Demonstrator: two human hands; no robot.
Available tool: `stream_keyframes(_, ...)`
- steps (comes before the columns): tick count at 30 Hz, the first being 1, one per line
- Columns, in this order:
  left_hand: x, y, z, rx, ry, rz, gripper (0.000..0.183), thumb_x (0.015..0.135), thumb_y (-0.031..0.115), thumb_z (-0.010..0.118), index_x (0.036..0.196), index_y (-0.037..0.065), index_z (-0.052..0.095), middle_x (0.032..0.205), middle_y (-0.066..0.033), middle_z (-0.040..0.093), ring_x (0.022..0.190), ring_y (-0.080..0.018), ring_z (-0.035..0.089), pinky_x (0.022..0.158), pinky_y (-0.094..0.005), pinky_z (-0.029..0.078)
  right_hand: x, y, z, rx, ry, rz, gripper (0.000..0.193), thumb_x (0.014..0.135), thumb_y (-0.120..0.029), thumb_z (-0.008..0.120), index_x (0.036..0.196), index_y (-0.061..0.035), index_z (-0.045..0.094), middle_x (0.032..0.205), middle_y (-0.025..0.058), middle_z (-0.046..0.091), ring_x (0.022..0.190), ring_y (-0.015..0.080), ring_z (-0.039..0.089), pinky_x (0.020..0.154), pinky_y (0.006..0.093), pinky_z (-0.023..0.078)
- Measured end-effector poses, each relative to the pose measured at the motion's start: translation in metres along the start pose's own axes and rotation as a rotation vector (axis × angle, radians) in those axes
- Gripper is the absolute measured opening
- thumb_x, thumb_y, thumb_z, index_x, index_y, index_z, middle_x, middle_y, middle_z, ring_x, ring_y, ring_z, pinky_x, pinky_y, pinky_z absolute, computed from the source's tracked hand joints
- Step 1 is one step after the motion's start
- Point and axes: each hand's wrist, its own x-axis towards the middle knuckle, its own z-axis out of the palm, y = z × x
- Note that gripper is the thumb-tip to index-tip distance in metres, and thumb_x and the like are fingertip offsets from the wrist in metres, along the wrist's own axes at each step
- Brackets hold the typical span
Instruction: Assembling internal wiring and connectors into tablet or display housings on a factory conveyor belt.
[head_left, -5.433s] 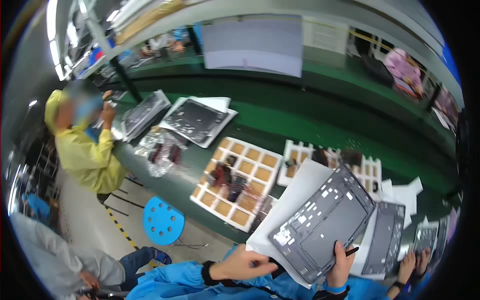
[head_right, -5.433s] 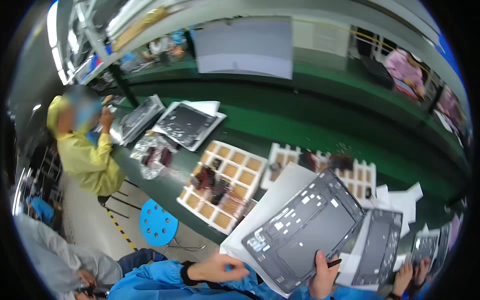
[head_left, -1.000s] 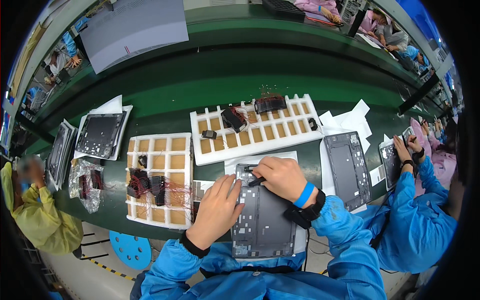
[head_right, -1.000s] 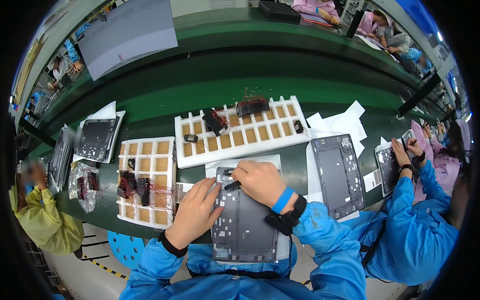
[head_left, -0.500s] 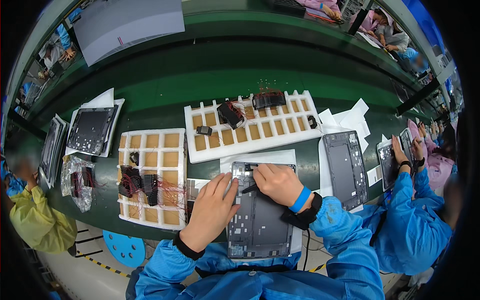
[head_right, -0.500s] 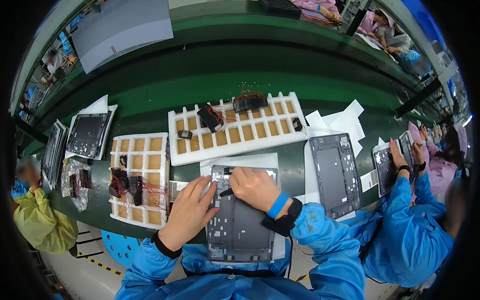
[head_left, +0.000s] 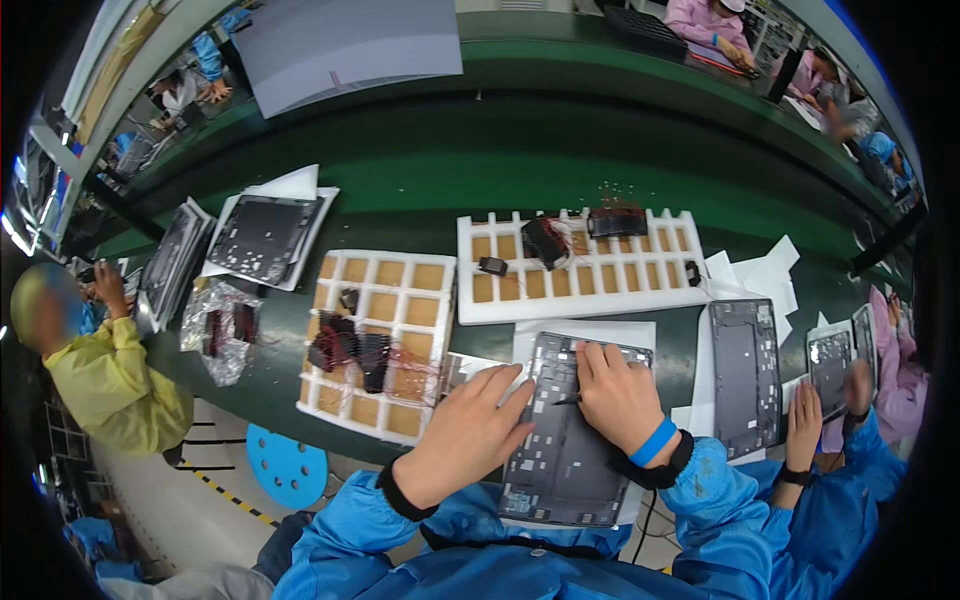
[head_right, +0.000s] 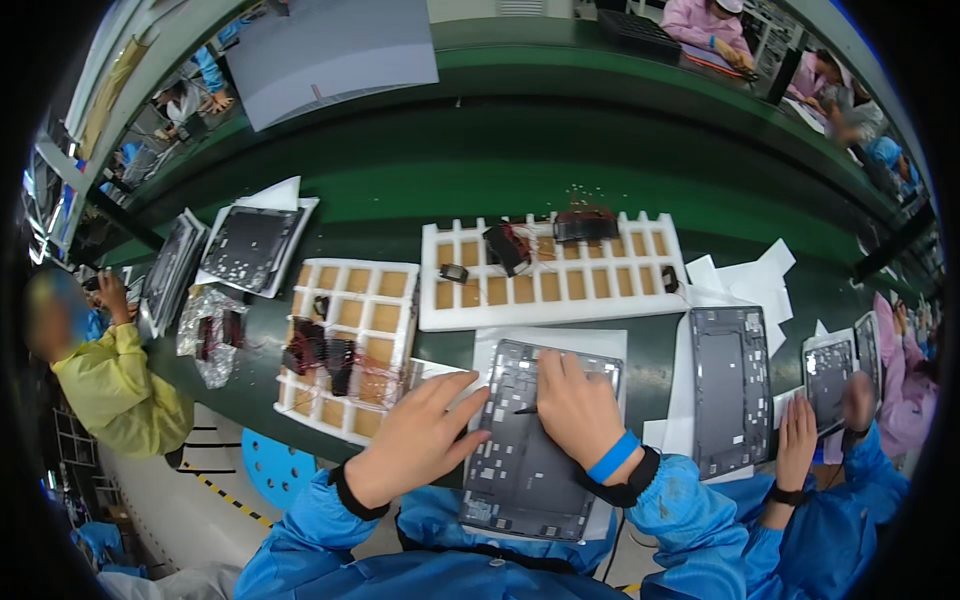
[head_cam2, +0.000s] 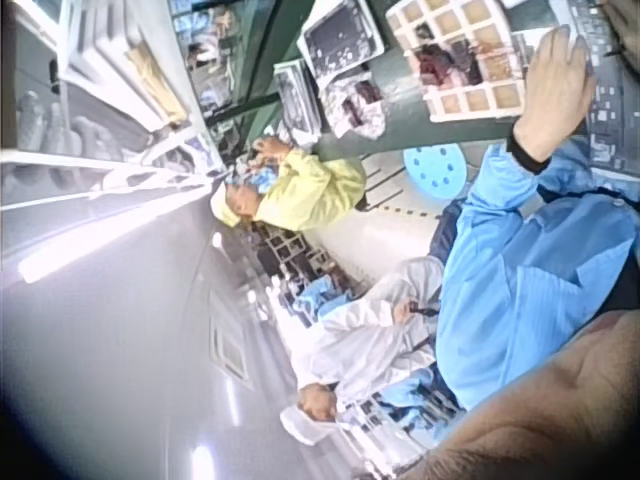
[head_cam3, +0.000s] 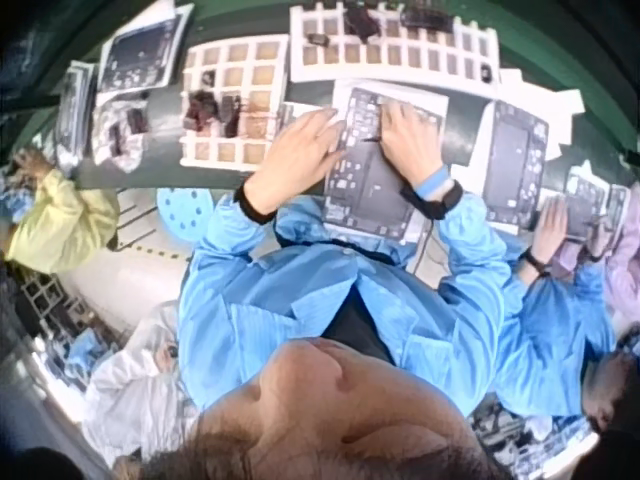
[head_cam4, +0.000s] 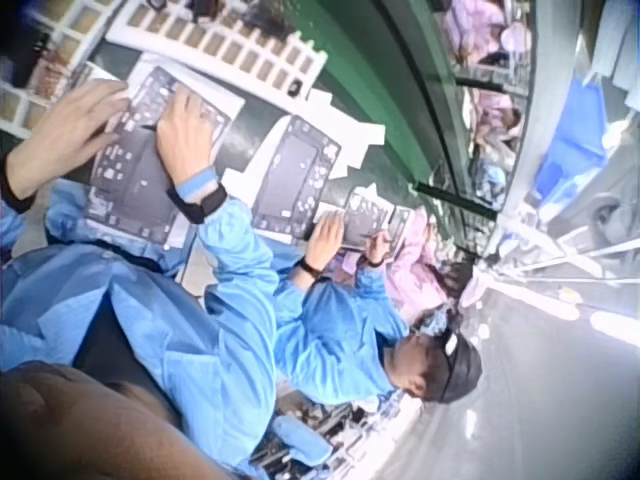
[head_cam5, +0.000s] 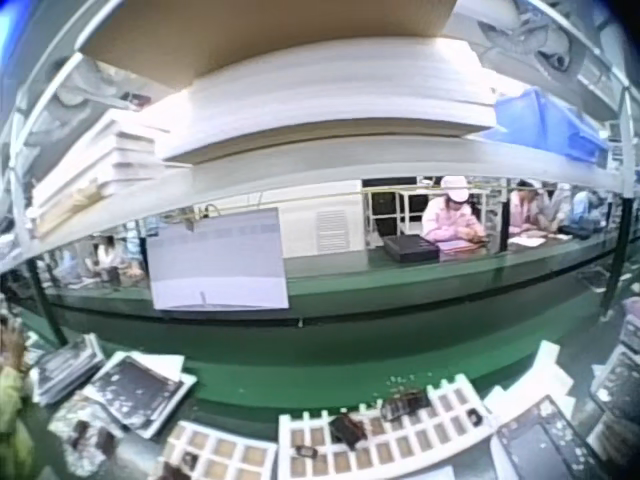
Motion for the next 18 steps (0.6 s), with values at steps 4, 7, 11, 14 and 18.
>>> stream_keyframes(4,-0.014,-0.026,-0.067,0.071,0.227,-0.128,0.024,0.086,0.017,0.073,0.102,-0.001,0.07,0.096,-0.0152,0.069,0.092,-0.0342,0.066,0.082,-0.0417,0.054,0.003,-0.003,0.004,-0.062,-0.004,0.003,0.024,0.078,-0.011,0.063,0.098,0.0027,0.066,0.095,0.0077,0.056,0.088,0.0201,0.059,0.057,0.0297,0.053)
stream_keyframes(7,-0.026,-0.068,-0.114,0.201,0.329,-0.357,0.018,0.085,0.012,0.072,0.095,-0.002,0.071,0.09,-0.0173,0.069,0.088,-0.0335,0.068,0.078,-0.0393,0.054,0.006,0.005,0.002,0.06,0.122,0.005,0.011,0.078,-0.013,0.063,0.086,-0.005,0.064,0.088,0.0043,0.055,0.083,0.0187,0.06,0.057,0.0309,0.052)
stream_keyframes(11,-0.032,-0.163,-0.123,0.232,0.299,-0.468,0.017,0.083,0.014,0.071,0.092,-0.001,0.072,0.093,-0.0188,0.069,0.089,-0.037,0.067,0.078,-0.0437,0.053,0.01,0.017,0.005,0.147,0.05,0.005,0.016,0.083,-0.011,0.067,0.097,-0.0048,0.069,0.089,0.0041,0.061,0.082,0.0213,0.064,0.063,0.034,0.055)
stream_keyframes(14,-0.026,-0.183,-0.114,0.238,0.183,-0.492,0.023,0.081,0.019,0.075,0.095,0.001,0.072,0.096,-0.0184,0.07,0.091,-0.0369,0.068,0.081,-0.044,0.054,0.012,0.023,0.009,0.242,0.099,0.047,0.018,0.081,-0.01,0.068,0.098,-0.0069,0.069,0.092,0.0044,0.062,0.086,0.0227,0.065,0.064,0.0361,0.055)
stream_keyframes(18,-0.019,-0.192,-0.114,0.073,0.069,-0.558,0.029,0.075,0.019,0.079,0.098,0.002,0.072,0.096,-0.0171,0.072,0.093,-0.0341,0.069,0.081,-0.0413,0.055,0.013,0.024,0.007,0.274,0.163,0.076,0.019,0.082,-0.009,0.062,0.101,-0.0102,0.064,0.096,0.004,0.062,0.087,0.0228,0.065,0.061,0.0351,0.055)
